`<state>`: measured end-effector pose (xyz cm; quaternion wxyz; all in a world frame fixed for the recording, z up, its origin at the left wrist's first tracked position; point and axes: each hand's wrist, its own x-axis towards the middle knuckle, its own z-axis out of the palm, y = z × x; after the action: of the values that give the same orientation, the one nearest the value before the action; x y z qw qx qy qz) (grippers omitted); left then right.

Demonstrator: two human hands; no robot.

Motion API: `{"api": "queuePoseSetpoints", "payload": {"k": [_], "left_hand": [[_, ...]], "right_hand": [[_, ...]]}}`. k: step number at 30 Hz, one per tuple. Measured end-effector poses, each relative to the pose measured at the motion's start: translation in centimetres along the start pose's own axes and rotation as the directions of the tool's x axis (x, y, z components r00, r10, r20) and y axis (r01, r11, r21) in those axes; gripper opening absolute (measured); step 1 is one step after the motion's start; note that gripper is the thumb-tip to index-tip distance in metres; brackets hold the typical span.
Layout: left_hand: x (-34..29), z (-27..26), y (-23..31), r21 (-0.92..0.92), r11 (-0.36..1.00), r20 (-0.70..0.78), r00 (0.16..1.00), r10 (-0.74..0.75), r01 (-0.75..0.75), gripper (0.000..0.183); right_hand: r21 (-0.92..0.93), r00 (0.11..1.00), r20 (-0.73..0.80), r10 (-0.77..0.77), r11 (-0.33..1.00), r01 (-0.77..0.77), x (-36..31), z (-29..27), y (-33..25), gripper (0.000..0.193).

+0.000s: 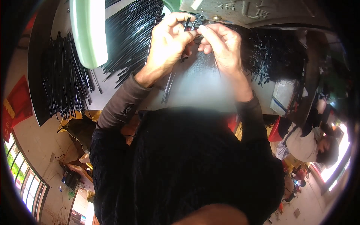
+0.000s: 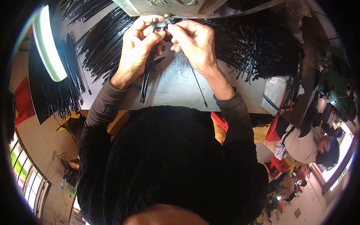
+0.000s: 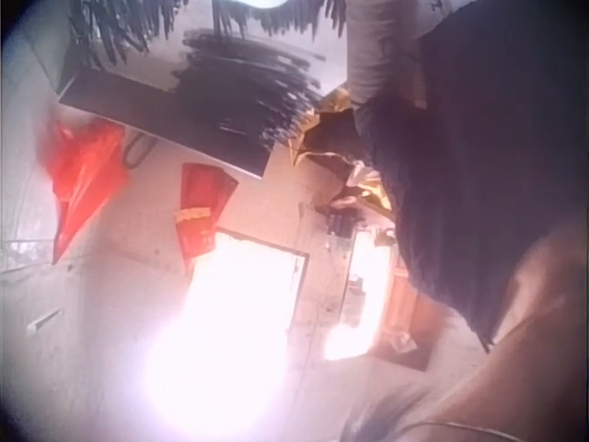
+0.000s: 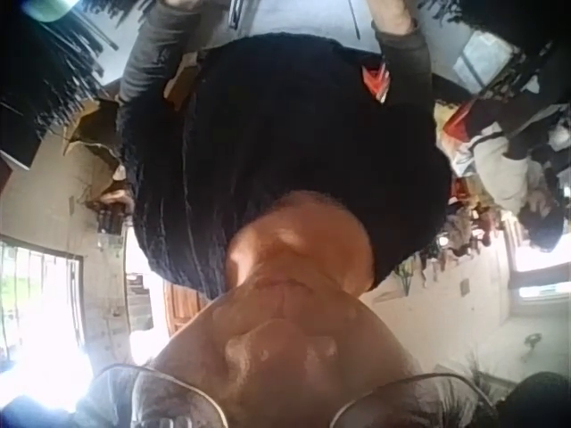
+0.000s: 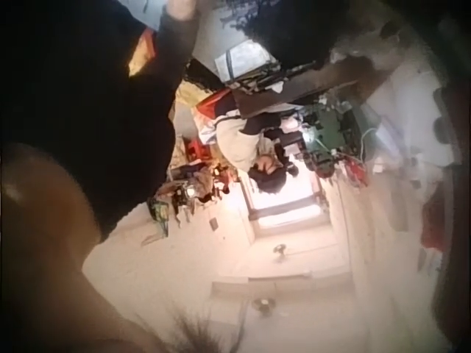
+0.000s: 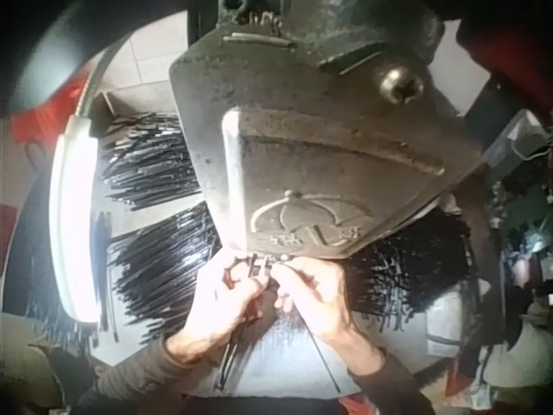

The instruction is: The person assembles thin black rods into a mechanical fixture for manufacturing.

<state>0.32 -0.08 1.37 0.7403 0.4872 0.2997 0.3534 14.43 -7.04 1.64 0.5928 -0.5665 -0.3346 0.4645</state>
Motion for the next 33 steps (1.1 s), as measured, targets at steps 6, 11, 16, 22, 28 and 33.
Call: {"api": "queuePoseSetpoints", "payload": {"k": [6,11,16,22,28,33], "left_hand": [[0.4,0.2,0.6,0.023,1.0,0.036,0.999,0.003,-0.004,0.026],[1.3,0.0,0.2,0.077,0.997,0.09,0.996,0.009,-0.016,0.011],[1.2,0.4,1.2,0.087,0.996,0.078,0.997,-0.007,0.0,0.015],[1.3,-0.2,0.6,0.072,0.997,0.084,0.996,-0.01,0.004,0.022],[1.8,-0.8,1.6,0.062,0.996,0.139,0.988,-0.069,0.061,0.021],[1.6,-0.3,1.6,-0.128,0.979,0.107,0.983,-0.148,0.162,0.019]], "right_hand": [[0.116,1.0,-0.005,0.016,0.993,-0.015,0.3,-0.1,0.0,0.013],[0.189,1.0,-0.013,0.013,0.982,-0.01,0.8,-0.6,0.4,0.014],[0.191,1.0,0.016,0.004,0.982,-0.007,1.0,-0.7,0.5,0.014],[0.152,0.999,0.028,0.017,0.988,-0.021,1.2,-0.7,0.6,0.015],[0.011,0.933,0.306,0.189,0.979,-0.202,2.1,-2.8,-0.8,0.027],[-0.069,0.876,0.358,0.325,0.944,-0.322,-0.9,-0.8,-0.8,0.035]]}}
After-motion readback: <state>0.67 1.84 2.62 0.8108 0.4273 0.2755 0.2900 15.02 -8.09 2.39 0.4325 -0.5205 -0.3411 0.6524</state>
